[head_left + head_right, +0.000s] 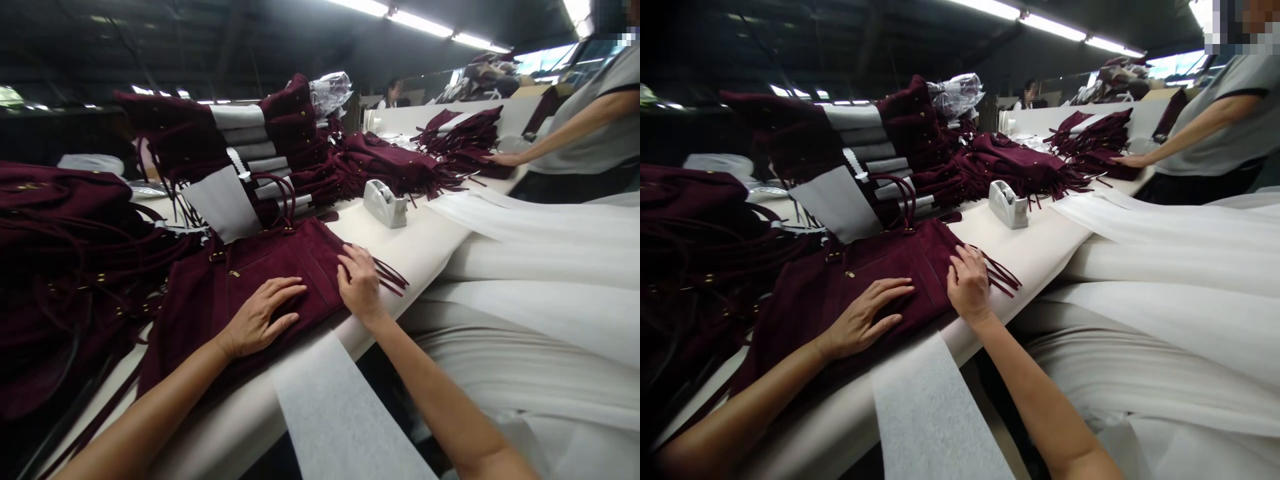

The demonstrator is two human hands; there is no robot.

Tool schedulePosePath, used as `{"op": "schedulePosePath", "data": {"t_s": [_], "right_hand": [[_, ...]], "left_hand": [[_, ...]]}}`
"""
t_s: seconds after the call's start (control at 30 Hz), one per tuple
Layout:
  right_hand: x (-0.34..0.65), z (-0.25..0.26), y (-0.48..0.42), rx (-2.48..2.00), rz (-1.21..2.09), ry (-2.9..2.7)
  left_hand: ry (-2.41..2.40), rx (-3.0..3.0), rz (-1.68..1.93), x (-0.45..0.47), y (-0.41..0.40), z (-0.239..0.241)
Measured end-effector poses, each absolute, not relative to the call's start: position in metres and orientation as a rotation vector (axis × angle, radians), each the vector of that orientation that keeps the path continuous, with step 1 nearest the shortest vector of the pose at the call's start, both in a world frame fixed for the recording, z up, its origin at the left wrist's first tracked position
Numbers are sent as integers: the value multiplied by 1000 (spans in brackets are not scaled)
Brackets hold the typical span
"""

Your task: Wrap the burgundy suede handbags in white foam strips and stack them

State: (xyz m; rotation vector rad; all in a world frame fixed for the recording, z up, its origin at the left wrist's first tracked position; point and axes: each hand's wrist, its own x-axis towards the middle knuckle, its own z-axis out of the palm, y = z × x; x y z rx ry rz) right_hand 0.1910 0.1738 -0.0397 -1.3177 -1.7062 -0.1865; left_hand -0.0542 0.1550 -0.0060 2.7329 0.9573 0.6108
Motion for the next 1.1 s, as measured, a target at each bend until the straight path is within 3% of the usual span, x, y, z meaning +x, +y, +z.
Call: {"op": "schedulePosePath", "data": {"t_s": [0.23, 0.5, 0.8, 1.1], "right_hand": [[210, -53, 169, -1638, -237, -1471], [214, -8, 173, -1674, -166, -1758], [227, -21, 201, -1512, 787, -1189], [219, -44, 174, -1519, 31, -1549]], "left_hand": [[906, 2756, 366, -54, 159, -4], [910, 2811, 419, -53, 157, -5], [950, 2805, 382, -53, 155, -7], [944, 2704, 286, -57, 149, -6]]}}
